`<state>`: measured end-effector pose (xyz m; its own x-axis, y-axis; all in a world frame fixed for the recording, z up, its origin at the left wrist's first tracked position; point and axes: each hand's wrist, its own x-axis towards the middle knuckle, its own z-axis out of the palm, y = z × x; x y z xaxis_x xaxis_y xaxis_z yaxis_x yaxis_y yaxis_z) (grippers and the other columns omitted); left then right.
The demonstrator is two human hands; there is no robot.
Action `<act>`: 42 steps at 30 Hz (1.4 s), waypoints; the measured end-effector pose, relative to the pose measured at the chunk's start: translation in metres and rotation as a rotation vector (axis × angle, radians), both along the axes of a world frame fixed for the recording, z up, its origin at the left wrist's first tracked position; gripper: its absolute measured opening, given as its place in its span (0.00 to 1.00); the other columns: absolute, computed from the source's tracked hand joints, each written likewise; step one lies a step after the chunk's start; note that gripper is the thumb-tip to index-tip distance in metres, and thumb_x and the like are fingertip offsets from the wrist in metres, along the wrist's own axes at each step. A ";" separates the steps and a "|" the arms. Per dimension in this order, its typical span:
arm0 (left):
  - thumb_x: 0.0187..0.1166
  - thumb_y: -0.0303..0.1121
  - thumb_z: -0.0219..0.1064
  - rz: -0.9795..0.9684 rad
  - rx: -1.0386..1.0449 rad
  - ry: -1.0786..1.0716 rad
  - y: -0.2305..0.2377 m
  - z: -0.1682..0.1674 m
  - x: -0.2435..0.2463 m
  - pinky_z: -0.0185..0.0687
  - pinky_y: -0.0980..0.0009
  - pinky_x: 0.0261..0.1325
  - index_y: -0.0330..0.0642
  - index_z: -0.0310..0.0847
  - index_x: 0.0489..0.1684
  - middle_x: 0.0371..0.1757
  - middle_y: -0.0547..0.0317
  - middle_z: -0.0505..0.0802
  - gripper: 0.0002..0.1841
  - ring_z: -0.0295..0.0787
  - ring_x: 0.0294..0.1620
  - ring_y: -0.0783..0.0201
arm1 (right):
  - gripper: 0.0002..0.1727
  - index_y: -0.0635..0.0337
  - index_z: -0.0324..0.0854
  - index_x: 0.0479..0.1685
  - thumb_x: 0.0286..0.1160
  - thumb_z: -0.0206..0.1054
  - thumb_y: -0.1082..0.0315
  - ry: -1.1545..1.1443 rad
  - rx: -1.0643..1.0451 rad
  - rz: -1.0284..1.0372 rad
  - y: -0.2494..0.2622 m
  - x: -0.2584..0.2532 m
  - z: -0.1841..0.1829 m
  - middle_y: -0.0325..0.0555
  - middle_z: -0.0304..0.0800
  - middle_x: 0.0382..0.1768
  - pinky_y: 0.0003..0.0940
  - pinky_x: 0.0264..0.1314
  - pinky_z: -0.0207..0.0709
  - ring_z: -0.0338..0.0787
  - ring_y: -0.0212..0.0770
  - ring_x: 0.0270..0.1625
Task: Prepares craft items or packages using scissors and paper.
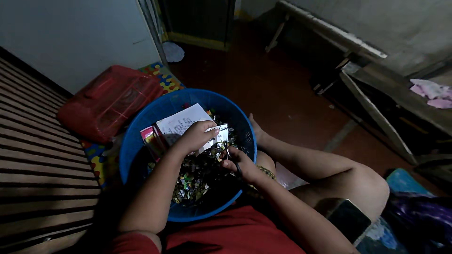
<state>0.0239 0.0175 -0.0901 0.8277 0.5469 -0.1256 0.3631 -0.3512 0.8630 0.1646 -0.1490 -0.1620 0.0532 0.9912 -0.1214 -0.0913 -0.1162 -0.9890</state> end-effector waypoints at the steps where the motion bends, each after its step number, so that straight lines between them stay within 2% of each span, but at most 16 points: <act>1: 0.91 0.38 0.59 0.002 0.003 -0.007 0.000 -0.001 0.000 0.76 0.66 0.30 0.40 0.85 0.45 0.32 0.53 0.87 0.12 0.80 0.27 0.64 | 0.33 0.60 0.76 0.54 0.65 0.76 0.40 0.001 0.002 -0.002 0.000 0.000 0.000 0.36 0.88 0.36 0.30 0.47 0.86 0.89 0.30 0.39; 7: 0.90 0.38 0.60 0.001 0.013 -0.016 -0.002 0.000 0.002 0.77 0.66 0.31 0.40 0.85 0.44 0.33 0.54 0.88 0.12 0.80 0.28 0.64 | 0.32 0.61 0.77 0.53 0.65 0.77 0.42 -0.014 0.018 -0.032 -0.001 -0.002 0.000 0.35 0.86 0.36 0.31 0.46 0.86 0.88 0.30 0.38; 11: 0.90 0.36 0.61 -0.051 0.010 0.042 -0.004 0.004 0.004 0.78 0.64 0.35 0.38 0.86 0.48 0.37 0.52 0.89 0.12 0.81 0.31 0.63 | 0.32 0.62 0.76 0.53 0.66 0.76 0.43 -0.003 0.017 -0.044 -0.001 -0.001 0.000 0.36 0.87 0.36 0.31 0.48 0.87 0.89 0.30 0.39; 16: 0.90 0.37 0.61 -0.071 -0.017 0.036 -0.005 0.004 0.003 0.76 0.67 0.32 0.38 0.85 0.46 0.33 0.53 0.87 0.12 0.79 0.28 0.65 | 0.35 0.62 0.76 0.55 0.65 0.75 0.39 -0.007 0.018 -0.045 0.000 0.000 -0.002 0.36 0.87 0.38 0.30 0.47 0.85 0.89 0.30 0.40; 18: 0.90 0.36 0.60 -0.073 -0.033 0.010 -0.005 0.000 0.004 0.76 0.67 0.34 0.38 0.85 0.44 0.33 0.55 0.87 0.12 0.80 0.30 0.66 | 0.35 0.61 0.75 0.55 0.65 0.74 0.38 0.007 0.026 -0.047 0.000 0.000 -0.002 0.35 0.87 0.36 0.29 0.46 0.84 0.88 0.29 0.39; 21: 0.90 0.37 0.61 -0.051 0.029 0.043 -0.008 0.002 0.007 0.82 0.59 0.44 0.37 0.86 0.46 0.38 0.51 0.90 0.12 0.85 0.37 0.61 | 0.37 0.62 0.75 0.57 0.65 0.74 0.37 -0.007 0.022 -0.031 0.001 0.000 -0.003 0.36 0.87 0.39 0.30 0.49 0.84 0.88 0.30 0.42; 23: 0.89 0.37 0.62 -0.040 0.086 0.067 -0.011 0.002 0.009 0.82 0.55 0.46 0.36 0.86 0.46 0.38 0.49 0.90 0.12 0.85 0.38 0.59 | 0.38 0.63 0.75 0.58 0.65 0.74 0.37 -0.016 0.006 -0.035 0.001 0.000 -0.003 0.38 0.87 0.40 0.31 0.50 0.85 0.89 0.31 0.43; 27: 0.89 0.36 0.62 -0.086 0.086 0.088 -0.013 0.002 0.010 0.83 0.56 0.50 0.35 0.86 0.48 0.40 0.49 0.91 0.12 0.87 0.40 0.60 | 0.46 0.69 0.70 0.69 0.63 0.75 0.38 -0.033 -0.031 -0.116 0.000 -0.003 0.000 0.41 0.90 0.43 0.32 0.54 0.86 0.90 0.32 0.45; 29: 0.89 0.36 0.62 -0.132 0.089 0.112 -0.016 0.004 0.012 0.83 0.55 0.50 0.33 0.86 0.49 0.40 0.47 0.90 0.13 0.86 0.40 0.58 | 0.51 0.70 0.63 0.76 0.62 0.78 0.40 -0.004 0.000 -0.153 0.000 -0.004 -0.001 0.41 0.90 0.45 0.31 0.57 0.86 0.91 0.31 0.47; 32: 0.89 0.35 0.62 -0.163 0.094 0.130 -0.016 0.005 0.012 0.82 0.55 0.51 0.33 0.86 0.51 0.41 0.47 0.90 0.13 0.86 0.41 0.59 | 0.53 0.70 0.60 0.77 0.59 0.80 0.41 0.007 0.017 -0.172 0.000 -0.005 -0.002 0.42 0.90 0.49 0.30 0.58 0.85 0.90 0.30 0.49; 35: 0.89 0.35 0.62 -0.181 0.107 0.129 -0.015 0.004 0.012 0.82 0.57 0.50 0.34 0.87 0.51 0.40 0.49 0.91 0.12 0.86 0.40 0.60 | 0.51 0.71 0.61 0.78 0.61 0.81 0.47 -0.013 0.022 -0.169 -0.001 -0.006 0.001 0.43 0.89 0.51 0.28 0.59 0.85 0.90 0.28 0.51; 37: 0.89 0.35 0.62 -0.193 0.115 0.132 -0.013 0.004 0.011 0.82 0.56 0.50 0.34 0.87 0.52 0.41 0.48 0.91 0.13 0.86 0.41 0.59 | 0.48 0.70 0.65 0.76 0.62 0.80 0.46 -0.055 0.016 -0.169 -0.002 -0.006 0.001 0.42 0.90 0.51 0.28 0.58 0.85 0.90 0.28 0.50; 39: 0.89 0.35 0.62 -0.196 0.121 0.131 -0.013 0.003 0.010 0.83 0.56 0.50 0.34 0.87 0.51 0.41 0.48 0.91 0.12 0.86 0.40 0.59 | 0.44 0.68 0.72 0.70 0.62 0.79 0.43 -0.103 0.006 -0.181 -0.003 -0.007 0.001 0.40 0.91 0.47 0.28 0.55 0.86 0.90 0.27 0.47; 42: 0.89 0.34 0.62 -0.189 0.133 0.117 -0.013 0.004 0.010 0.82 0.56 0.47 0.34 0.87 0.49 0.38 0.48 0.90 0.12 0.85 0.37 0.59 | 0.31 0.64 0.79 0.58 0.67 0.77 0.46 -0.149 -0.003 -0.203 -0.003 -0.008 0.001 0.36 0.89 0.38 0.27 0.46 0.85 0.88 0.26 0.38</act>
<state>0.0339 0.0043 -0.0865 0.9008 0.4022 -0.1638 0.3748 -0.5296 0.7609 0.1570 -0.1525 -0.1605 0.2684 0.9581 -0.1002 0.0341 -0.1134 -0.9930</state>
